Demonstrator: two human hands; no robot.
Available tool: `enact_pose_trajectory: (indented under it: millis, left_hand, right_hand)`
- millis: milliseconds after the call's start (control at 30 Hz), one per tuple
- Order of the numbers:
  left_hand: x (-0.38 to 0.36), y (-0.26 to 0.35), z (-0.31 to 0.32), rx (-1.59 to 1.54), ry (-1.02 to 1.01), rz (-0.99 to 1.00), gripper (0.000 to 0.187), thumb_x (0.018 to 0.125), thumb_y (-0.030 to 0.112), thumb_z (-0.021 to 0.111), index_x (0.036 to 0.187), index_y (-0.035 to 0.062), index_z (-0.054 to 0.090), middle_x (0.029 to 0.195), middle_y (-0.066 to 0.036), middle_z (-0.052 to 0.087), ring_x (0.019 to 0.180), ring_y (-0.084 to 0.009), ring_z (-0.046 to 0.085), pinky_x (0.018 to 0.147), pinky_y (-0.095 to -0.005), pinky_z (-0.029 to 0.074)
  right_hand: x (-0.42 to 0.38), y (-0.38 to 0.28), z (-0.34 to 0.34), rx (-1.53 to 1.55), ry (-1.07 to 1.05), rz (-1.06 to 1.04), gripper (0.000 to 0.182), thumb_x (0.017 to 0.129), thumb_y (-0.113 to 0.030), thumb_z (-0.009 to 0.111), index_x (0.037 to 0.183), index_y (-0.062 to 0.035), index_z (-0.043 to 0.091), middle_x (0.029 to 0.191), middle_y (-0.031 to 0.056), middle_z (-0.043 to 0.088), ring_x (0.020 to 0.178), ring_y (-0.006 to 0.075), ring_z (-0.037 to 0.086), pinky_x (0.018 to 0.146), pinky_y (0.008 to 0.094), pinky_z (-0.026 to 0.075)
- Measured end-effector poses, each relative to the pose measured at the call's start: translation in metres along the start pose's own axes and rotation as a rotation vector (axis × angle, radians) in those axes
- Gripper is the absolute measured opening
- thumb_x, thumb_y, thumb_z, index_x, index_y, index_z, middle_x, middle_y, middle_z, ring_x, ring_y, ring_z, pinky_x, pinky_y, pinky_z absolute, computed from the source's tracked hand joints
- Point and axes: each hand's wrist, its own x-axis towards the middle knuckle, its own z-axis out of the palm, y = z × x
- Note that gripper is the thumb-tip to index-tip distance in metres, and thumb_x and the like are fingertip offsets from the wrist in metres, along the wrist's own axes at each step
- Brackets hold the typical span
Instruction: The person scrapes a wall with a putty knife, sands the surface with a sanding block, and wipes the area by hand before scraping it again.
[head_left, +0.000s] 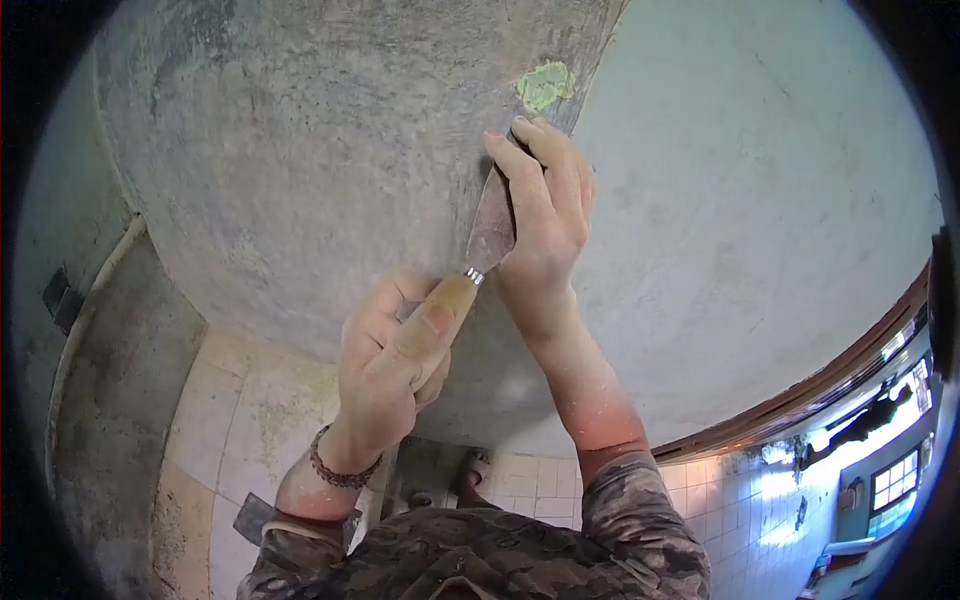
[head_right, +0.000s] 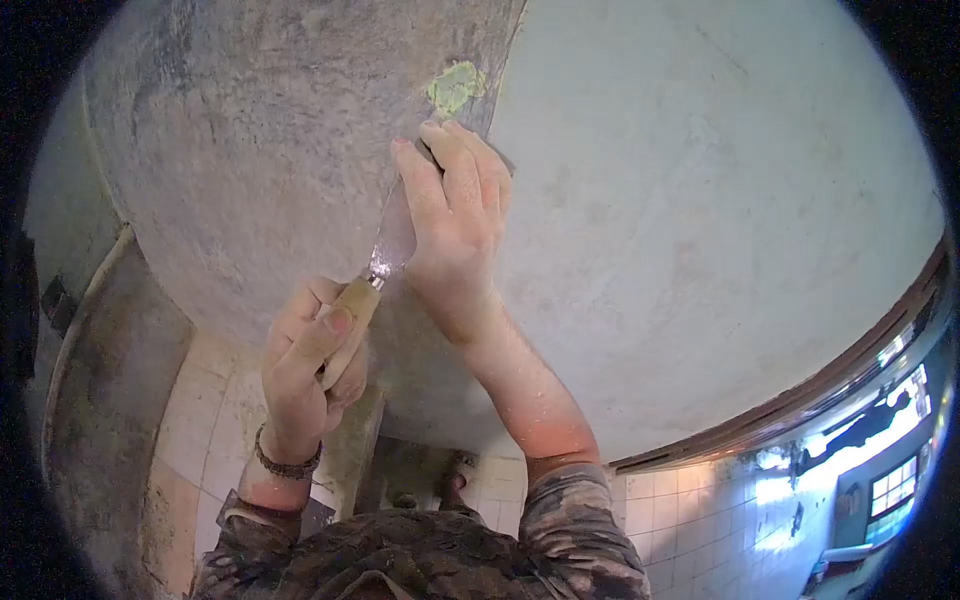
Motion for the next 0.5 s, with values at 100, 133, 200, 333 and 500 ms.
enact_pose_trajectory:
  millis: [100, 133, 200, 333, 500]
  left_hand:
    - [0.008, 0.012, 0.000, -0.007, -0.019, 0.030, 0.031, 0.100, 0.026, 0.054, 0.112, -0.0030, 0.052, 0.055, 0.005, 0.045, 0.039, -0.0010, 0.031, 0.037, -0.0203, 0.020]
    - [0.006, 0.011, 0.002, 0.001, -0.010, 0.027, 0.030, 0.100, 0.025, 0.053, 0.111, -0.0031, 0.052, 0.056, 0.005, 0.045, 0.040, -0.0009, 0.031, 0.038, -0.0202, 0.021]
    - [0.001, 0.009, 0.002, 0.019, 0.005, 0.022, 0.029, 0.101, 0.024, 0.053, 0.111, -0.0032, 0.052, 0.056, 0.005, 0.046, 0.040, -0.0008, 0.031, 0.038, -0.0201, 0.021]
    - [0.006, 0.008, 0.003, -0.064, -0.009, 0.005, 0.028, 0.101, 0.023, 0.052, 0.111, -0.0030, 0.053, 0.056, 0.005, 0.045, 0.040, -0.0004, 0.032, 0.037, -0.0202, 0.023]
    - [0.001, 0.000, 0.005, -0.057, 0.026, -0.018, 0.027, 0.101, 0.023, 0.051, 0.110, -0.0026, 0.053, 0.056, 0.005, 0.045, 0.040, -0.0005, 0.032, 0.037, -0.0203, 0.023]
  right_hand:
    - [0.008, 0.000, 0.006, 0.023, 0.026, 0.016, 0.033, 0.070, -0.005, 0.067, 0.103, -0.0027, 0.068, 0.109, 0.0132, 0.063, 0.108, 0.0321, 0.058, 0.096, 0.0423, 0.041]
    - [0.007, 0.000, 0.004, 0.018, 0.017, 0.019, 0.029, 0.073, -0.005, 0.067, 0.101, -0.0020, 0.069, 0.107, 0.0144, 0.064, 0.105, 0.0317, 0.060, 0.094, 0.0405, 0.043]
    - [0.003, -0.003, 0.003, 0.018, 0.012, 0.030, 0.024, 0.076, -0.005, 0.067, 0.099, -0.0013, 0.070, 0.106, 0.0155, 0.065, 0.102, 0.0313, 0.061, 0.091, 0.0387, 0.044]
    - [0.010, 0.001, 0.001, 0.001, 0.016, -0.012, 0.023, 0.075, -0.004, 0.066, 0.098, -0.0016, 0.069, 0.106, 0.0149, 0.064, 0.101, 0.0317, 0.061, 0.090, 0.0386, 0.044]
    - [0.003, 0.002, -0.003, -0.003, -0.025, -0.013, 0.030, 0.072, -0.004, 0.064, 0.101, -0.0032, 0.067, 0.108, 0.0128, 0.062, 0.107, 0.0312, 0.057, 0.093, 0.0412, 0.042]
